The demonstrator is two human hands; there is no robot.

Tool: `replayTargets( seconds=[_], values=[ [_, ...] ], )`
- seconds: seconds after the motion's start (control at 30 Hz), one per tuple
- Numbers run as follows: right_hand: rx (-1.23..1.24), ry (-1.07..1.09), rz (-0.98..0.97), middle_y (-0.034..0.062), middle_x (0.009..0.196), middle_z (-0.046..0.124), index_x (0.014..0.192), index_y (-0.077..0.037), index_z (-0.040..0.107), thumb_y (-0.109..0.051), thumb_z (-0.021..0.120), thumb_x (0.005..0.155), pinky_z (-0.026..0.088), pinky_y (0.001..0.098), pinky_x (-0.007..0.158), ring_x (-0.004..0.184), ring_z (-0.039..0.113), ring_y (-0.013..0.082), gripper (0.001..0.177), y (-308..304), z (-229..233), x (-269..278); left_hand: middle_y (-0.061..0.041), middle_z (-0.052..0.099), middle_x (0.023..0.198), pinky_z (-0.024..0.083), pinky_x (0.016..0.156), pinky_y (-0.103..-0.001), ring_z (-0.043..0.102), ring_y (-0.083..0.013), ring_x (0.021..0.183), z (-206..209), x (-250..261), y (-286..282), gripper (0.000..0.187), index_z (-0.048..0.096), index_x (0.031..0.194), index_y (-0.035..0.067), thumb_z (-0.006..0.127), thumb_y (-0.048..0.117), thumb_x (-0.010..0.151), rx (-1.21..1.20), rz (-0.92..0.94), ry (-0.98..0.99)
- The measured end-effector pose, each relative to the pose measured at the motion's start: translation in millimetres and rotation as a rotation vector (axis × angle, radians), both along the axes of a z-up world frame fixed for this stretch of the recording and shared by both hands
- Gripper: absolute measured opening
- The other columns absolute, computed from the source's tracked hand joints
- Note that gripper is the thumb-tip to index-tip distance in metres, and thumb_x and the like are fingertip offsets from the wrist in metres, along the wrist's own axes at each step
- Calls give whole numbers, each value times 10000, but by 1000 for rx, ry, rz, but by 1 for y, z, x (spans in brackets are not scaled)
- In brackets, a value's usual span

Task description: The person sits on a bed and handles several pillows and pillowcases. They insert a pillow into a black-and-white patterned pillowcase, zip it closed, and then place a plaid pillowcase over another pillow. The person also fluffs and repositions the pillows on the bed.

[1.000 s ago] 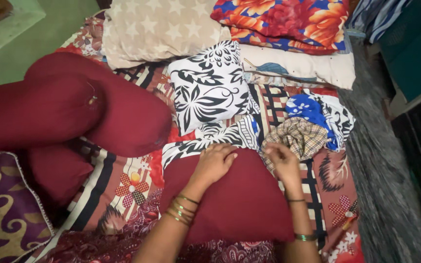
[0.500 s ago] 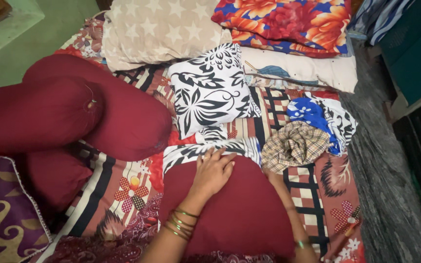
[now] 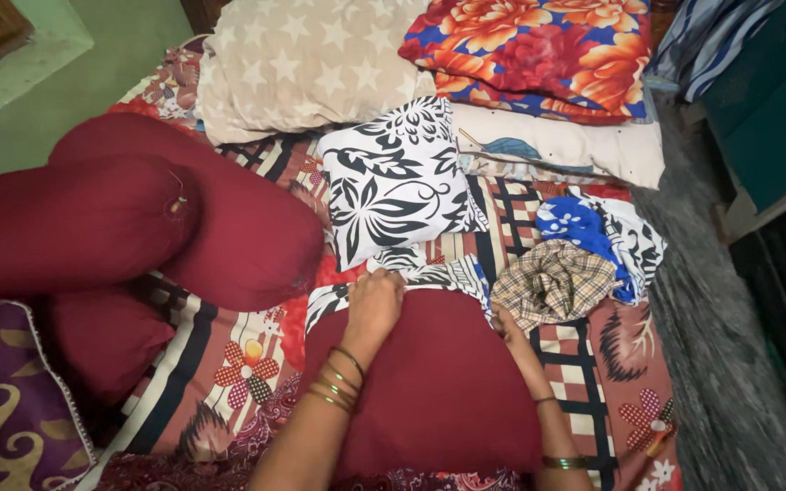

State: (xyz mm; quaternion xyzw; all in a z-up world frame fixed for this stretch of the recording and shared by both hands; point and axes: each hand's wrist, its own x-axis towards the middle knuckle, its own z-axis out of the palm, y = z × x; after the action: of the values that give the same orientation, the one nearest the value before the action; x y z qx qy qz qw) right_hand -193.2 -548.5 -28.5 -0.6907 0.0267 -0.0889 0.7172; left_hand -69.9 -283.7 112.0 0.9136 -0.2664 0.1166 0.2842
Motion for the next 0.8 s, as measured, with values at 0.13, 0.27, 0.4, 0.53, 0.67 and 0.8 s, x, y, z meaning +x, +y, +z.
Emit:
replayTargets(
  seconds=[0.13,0.27,0.4,0.53,0.67,0.8],
  values=[
    [0,48,-25,51,1230,676,1450,-89,463,-54,578,965,524,304,875,1035,644,150,499,-14,-18,7,-164,689,947,489,848,-497,645,-381,927,5,-13,1,113,682,964,45,572,61,946,-203,-162,-6],
    [-229,35,-161,52,1136,689,1358,-61,545,-77,552,1000,520,290,824,945,635,142,358,-22,-48,30,-177,659,974,478,872,-473,616,-386,961,13,-45,21,135,627,1026,26,553,5,916,-317,-347,25],
    [-256,-55,-213,52,1033,702,1247,-34,621,-94,534,1025,517,281,791,892,637,132,246,-12,-56,43,-149,669,994,468,874,-468,620,-362,982,26,-62,37,146,636,1035,45,584,24,901,-282,-293,36],
    [-213,-24,-294,40,924,715,1158,-21,682,-108,532,1033,517,286,739,823,629,127,213,20,-21,47,-148,664,1040,475,885,-462,617,-361,1001,44,-64,41,210,663,1067,54,697,147,881,-383,-208,40],
    [-447,38,-315,133,818,688,1143,-44,671,-122,547,1049,510,333,688,742,614,176,174,75,40,41,-171,636,1101,451,910,-488,579,-379,1043,66,-55,48,438,692,1139,58,827,271,781,-326,-120,-36],
    [-518,-184,-332,170,906,708,1164,-54,627,-108,558,994,538,340,722,835,690,188,192,119,85,38,-174,619,1126,421,889,-502,541,-387,1063,78,-68,49,503,694,1136,44,851,252,706,-287,-142,-32]
  ],
)
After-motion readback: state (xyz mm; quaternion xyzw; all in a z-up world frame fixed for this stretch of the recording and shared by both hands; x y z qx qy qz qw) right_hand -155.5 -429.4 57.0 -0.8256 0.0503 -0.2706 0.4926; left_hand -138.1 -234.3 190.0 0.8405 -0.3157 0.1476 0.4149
